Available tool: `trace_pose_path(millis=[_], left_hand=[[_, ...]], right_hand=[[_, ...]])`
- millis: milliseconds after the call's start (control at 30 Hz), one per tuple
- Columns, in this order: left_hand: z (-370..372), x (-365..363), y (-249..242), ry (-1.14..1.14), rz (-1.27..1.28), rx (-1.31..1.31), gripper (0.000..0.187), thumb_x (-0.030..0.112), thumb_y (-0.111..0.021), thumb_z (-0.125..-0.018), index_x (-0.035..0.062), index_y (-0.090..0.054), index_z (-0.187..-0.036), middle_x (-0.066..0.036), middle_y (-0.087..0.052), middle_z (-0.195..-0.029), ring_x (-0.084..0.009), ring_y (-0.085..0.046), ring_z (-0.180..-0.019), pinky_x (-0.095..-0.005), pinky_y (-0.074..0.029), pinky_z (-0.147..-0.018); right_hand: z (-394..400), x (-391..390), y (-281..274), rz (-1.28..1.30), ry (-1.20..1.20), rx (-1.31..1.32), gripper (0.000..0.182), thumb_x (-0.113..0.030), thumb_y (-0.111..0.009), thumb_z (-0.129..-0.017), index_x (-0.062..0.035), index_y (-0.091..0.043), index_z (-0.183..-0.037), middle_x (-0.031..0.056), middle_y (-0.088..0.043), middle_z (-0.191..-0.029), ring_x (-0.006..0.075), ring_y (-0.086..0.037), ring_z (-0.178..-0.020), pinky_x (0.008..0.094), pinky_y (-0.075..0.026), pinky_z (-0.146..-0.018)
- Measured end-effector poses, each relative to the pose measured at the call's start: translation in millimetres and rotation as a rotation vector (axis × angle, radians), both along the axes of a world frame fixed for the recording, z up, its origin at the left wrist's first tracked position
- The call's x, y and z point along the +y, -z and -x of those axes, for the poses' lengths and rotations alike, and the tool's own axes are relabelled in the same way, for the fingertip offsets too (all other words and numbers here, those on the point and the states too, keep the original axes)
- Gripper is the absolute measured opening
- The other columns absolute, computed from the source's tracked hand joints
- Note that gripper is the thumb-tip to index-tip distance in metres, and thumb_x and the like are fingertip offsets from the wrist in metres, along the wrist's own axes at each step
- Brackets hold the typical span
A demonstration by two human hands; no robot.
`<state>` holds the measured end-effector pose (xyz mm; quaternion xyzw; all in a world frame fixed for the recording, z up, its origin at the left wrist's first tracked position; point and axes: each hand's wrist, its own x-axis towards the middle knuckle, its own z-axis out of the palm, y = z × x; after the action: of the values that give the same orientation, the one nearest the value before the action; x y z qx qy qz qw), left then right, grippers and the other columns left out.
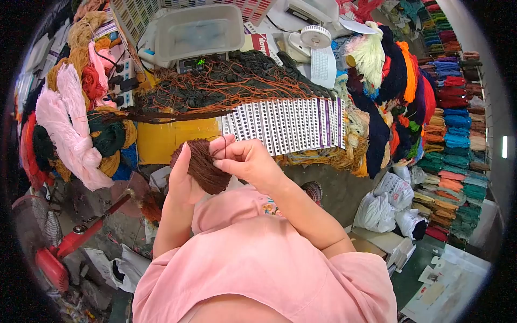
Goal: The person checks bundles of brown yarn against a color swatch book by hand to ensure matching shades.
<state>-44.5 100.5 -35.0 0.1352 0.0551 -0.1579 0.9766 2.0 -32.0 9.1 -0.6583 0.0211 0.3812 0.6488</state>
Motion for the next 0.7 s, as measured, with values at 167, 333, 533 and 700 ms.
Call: trace_pose_path(millis=[167, 333, 533, 700], left_hand=[[-1, 5, 2, 0.031, 0.046, 0.029, 0.052, 0.039, -0.025, -0.086, -0.0040, -0.041, -0.111, -0.016, -0.037, -0.120, -0.0217, -0.042, -0.104, -0.0354, -0.037, -0.084], [2, 11, 11, 0.085, 0.070, -0.101, 0.053, 0.040, -0.023, -0.086, -0.0034, -0.042, -0.111, -0.016, -0.037, -0.120, -0.0215, -0.039, -0.107, -0.0374, -0.037, -0.085], [8, 7, -7, -0.061, -0.021, 0.023, 0.053, 0.038, -0.029, -0.086, -0.0046, -0.034, -0.117, -0.013, -0.037, -0.120, -0.0205, -0.035, -0.110, -0.0402, -0.036, -0.085], [12, 11, -2, -0.025, -0.117, -0.071, 0.056, 0.037, -0.035, -0.085, -0.0052, -0.028, -0.120, -0.013, -0.036, -0.121, -0.0184, -0.042, -0.103, -0.0312, -0.037, -0.085]], right_hand=[[-1, -1, -3, -0.140, 0.063, 0.066, 0.003, -0.002, -0.056, -0.072, -0.0007, -0.060, -0.072, -0.0020, -0.054, -0.070, 0.0004, -0.037, -0.049, 0.0155, -0.027, -0.041], [-3, -15, 6, -0.462, 0.080, 0.295, 0.012, -0.003, -0.052, -0.074, -0.0016, -0.055, -0.086, 0.0076, -0.057, -0.096, 0.0012, -0.037, -0.048, 0.0151, -0.026, -0.041], [1, 3, -6, -0.199, 0.138, 0.250, 0.016, -0.016, -0.048, -0.081, -0.0022, -0.055, -0.081, -0.0076, -0.043, -0.055, -0.0013, -0.027, -0.042, 0.0145, -0.021, -0.037], [5, 15, -1, -0.064, 0.053, 0.110, 0.011, -0.005, -0.053, -0.074, 0.0025, -0.057, -0.080, 0.0042, -0.057, -0.073, 0.0071, -0.052, -0.062, 0.0210, -0.043, -0.055]])
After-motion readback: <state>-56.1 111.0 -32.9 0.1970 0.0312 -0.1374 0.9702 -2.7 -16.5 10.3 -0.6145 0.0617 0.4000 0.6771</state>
